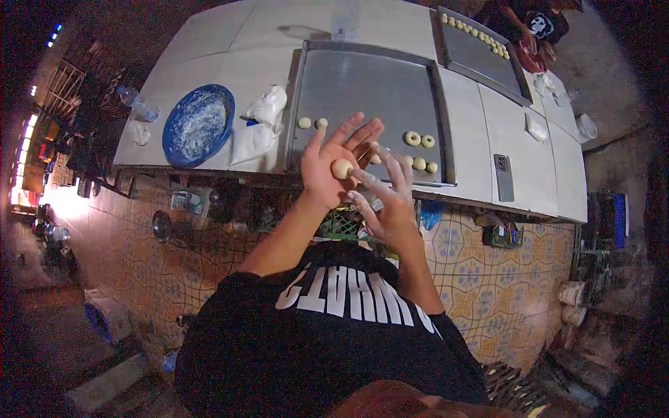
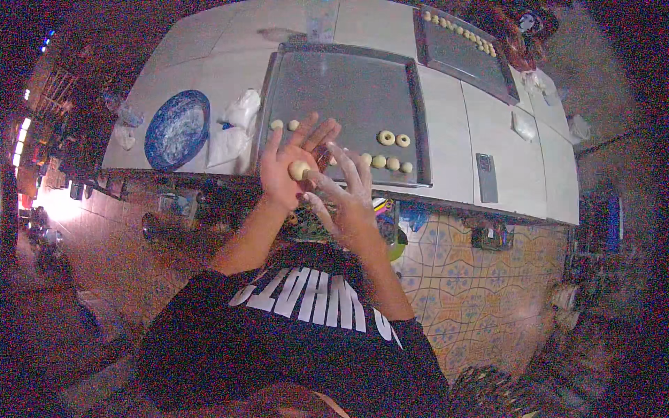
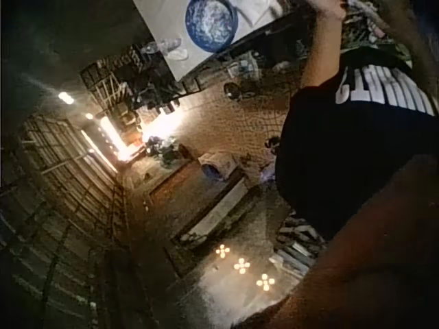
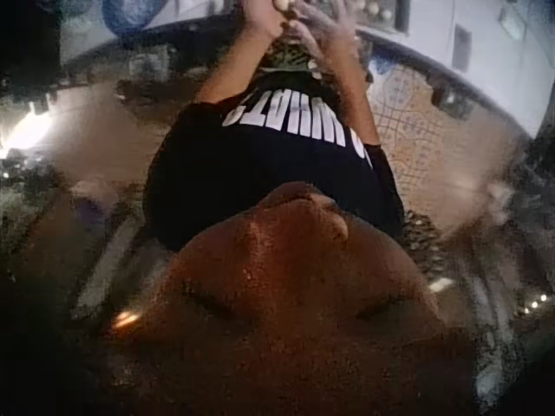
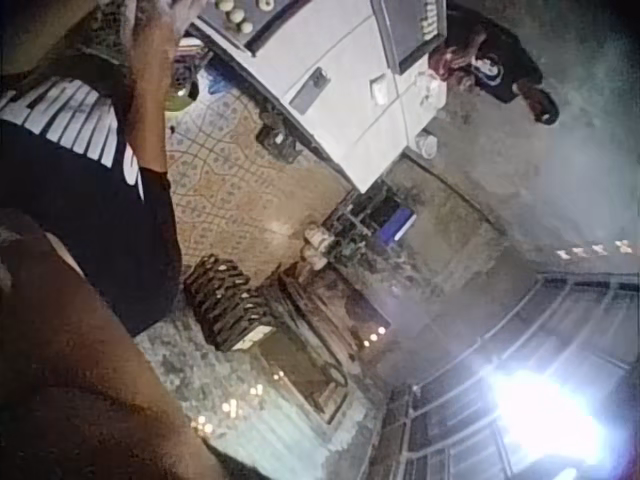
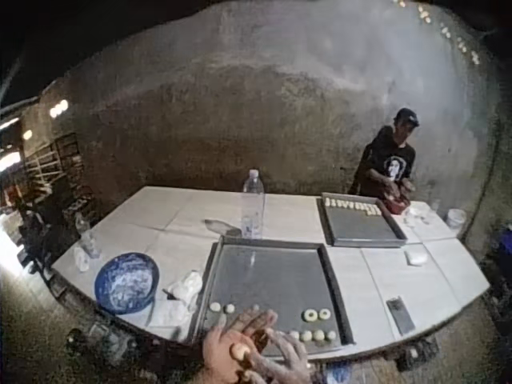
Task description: The person picks up a dough ball from a metal tray, rolls it between their hands, and shapes a hole through its center using their fingers before placing the dough ring back onto the tray. The person then rolls and shapes another dough ball by hand.
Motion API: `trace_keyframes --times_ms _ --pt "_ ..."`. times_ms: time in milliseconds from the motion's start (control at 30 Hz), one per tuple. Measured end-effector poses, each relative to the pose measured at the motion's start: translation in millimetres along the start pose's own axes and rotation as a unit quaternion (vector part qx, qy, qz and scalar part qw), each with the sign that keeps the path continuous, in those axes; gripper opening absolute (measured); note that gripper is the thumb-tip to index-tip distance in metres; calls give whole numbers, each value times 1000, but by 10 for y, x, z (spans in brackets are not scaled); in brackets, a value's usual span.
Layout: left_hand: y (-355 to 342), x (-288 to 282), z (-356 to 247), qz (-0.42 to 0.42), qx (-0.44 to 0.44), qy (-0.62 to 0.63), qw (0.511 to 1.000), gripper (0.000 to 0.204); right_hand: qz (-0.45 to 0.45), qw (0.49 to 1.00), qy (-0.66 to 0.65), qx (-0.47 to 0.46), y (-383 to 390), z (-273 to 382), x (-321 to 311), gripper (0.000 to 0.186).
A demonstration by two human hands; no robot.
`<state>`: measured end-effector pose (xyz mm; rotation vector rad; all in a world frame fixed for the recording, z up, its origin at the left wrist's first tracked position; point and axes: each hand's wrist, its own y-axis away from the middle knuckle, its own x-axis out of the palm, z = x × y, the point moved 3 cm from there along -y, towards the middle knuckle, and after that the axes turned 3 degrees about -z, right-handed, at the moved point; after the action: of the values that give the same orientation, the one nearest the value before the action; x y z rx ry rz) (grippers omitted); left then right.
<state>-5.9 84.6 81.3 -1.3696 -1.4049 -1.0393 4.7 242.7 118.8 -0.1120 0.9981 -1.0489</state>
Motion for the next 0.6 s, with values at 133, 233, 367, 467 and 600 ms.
trace_keyframes --times_ms 133,233,367,467,600 --pt "14 -11 -28 -8 12 -55 998 73 8 1000 2 0 -10 10 51 39" --pt "5 -7 -22 -17 3 -96 995 75 11 1000 -12 0 -19 -18 68 37" --pt "10 42 15 -18 8 -147 989 75 21 1000 11 2 -23 -5 57 36" --pt "1 40 31 -14 -7 -139 990 76 20 1000 17 -1 -5 -4 71 36" --pt "-10 92 73 4 -18 -113 993 74 22 1000 12 4 -6 -6 52 35"
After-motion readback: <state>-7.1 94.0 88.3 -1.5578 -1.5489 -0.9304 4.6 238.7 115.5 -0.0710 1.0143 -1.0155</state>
